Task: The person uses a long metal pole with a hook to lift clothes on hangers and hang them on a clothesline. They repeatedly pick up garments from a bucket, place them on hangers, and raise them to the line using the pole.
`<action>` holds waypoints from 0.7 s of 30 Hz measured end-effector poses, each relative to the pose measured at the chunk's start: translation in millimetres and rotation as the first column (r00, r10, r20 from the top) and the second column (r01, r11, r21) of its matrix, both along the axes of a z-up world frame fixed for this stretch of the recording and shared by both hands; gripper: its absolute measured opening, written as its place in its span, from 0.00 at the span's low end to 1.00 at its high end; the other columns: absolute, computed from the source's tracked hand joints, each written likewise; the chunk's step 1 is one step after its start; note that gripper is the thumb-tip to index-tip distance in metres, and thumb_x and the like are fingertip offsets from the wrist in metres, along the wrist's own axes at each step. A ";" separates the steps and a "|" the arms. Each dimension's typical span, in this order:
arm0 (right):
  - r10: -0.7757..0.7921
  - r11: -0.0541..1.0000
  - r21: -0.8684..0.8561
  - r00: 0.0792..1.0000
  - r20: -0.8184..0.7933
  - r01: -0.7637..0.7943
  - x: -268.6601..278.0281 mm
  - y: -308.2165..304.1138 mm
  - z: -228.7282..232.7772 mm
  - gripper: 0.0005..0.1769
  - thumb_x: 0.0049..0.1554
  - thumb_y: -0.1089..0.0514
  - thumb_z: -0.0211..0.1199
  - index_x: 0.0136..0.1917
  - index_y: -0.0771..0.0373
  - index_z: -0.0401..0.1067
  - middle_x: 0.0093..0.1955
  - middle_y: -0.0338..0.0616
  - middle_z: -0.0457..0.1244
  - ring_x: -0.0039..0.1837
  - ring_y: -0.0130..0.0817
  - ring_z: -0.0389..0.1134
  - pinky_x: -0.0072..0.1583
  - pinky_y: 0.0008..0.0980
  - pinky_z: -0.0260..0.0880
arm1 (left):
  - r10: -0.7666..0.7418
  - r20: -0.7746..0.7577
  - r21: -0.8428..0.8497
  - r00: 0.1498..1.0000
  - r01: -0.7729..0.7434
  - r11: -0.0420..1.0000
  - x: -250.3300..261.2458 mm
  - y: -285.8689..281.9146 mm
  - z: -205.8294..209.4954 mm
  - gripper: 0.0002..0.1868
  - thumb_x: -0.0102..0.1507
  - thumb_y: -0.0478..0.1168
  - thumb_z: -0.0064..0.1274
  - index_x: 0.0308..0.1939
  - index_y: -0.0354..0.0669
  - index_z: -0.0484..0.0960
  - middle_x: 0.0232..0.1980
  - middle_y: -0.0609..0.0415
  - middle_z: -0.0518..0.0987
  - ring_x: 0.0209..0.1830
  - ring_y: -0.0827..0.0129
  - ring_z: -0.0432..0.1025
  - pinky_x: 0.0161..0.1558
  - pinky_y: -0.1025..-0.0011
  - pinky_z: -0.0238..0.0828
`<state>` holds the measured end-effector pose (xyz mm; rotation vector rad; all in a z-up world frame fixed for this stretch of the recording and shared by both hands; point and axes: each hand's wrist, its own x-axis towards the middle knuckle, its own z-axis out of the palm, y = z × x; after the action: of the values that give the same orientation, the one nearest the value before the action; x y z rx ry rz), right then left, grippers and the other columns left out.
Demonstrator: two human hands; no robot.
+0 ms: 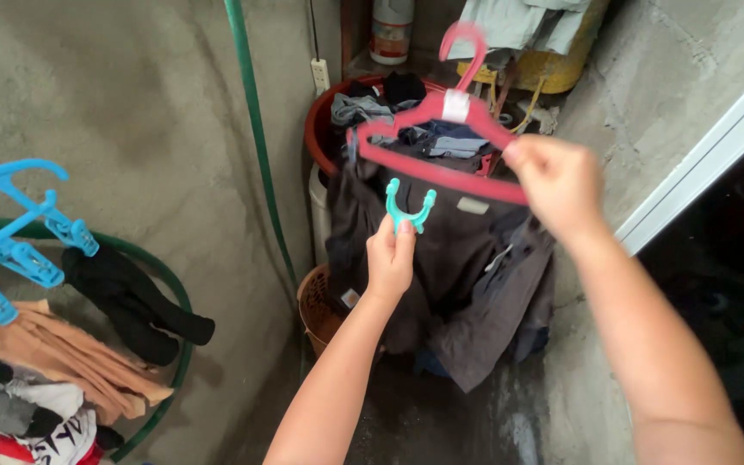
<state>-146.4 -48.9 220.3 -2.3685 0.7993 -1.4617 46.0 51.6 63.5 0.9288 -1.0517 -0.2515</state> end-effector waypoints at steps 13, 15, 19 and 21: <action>-0.174 0.939 -0.309 0.984 -0.047 0.152 -3.6 47.6 -28.6 0.10 0.63 0.52 0.67 0.51 0.60 0.81 0.37 0.44 0.67 0.37 0.40 0.69 0.40 0.36 0.65 | 0.002 0.040 0.225 0.999 -0.011 0.974 -10.9 -11.4 16.3 0.20 0.71 0.53 0.40 0.42 0.42 0.78 0.22 0.59 0.73 0.22 0.76 0.69 0.29 0.73 0.65; -0.202 0.899 -0.406 0.978 -0.051 0.164 -5.9 51.0 -24.5 0.08 0.63 0.53 0.68 0.50 0.59 0.80 0.35 0.43 0.65 0.36 0.41 0.67 0.40 0.38 0.63 | -0.006 0.042 0.316 0.999 -0.007 0.949 -12.8 -11.2 17.1 0.22 0.71 0.56 0.39 0.40 0.43 0.79 0.21 0.58 0.74 0.21 0.74 0.71 0.29 0.72 0.66; -0.263 0.813 -0.551 0.963 -0.057 0.189 -2.5 57.6 -28.5 0.06 0.61 0.55 0.70 0.48 0.58 0.79 0.32 0.42 0.61 0.34 0.43 0.63 0.39 0.40 0.60 | -0.054 0.010 0.396 0.999 0.045 0.917 -17.9 -12.2 19.1 0.25 0.70 0.59 0.40 0.36 0.43 0.79 0.22 0.57 0.74 0.21 0.72 0.71 0.30 0.70 0.68; -0.254 0.803 -0.568 0.966 -0.051 0.181 -1.1 61.0 -37.0 0.06 0.60 0.55 0.70 0.47 0.58 0.79 0.31 0.41 0.61 0.34 0.43 0.62 0.39 0.40 0.60 | -0.050 -0.004 0.417 0.999 0.047 0.908 -19.3 -11.7 18.0 0.25 0.70 0.59 0.40 0.36 0.42 0.79 0.22 0.57 0.75 0.21 0.72 0.71 0.30 0.70 0.68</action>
<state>-147.4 12.1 183.4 -2.9014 0.7706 -1.8673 26.8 39.9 81.6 1.2887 -1.0471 -0.5304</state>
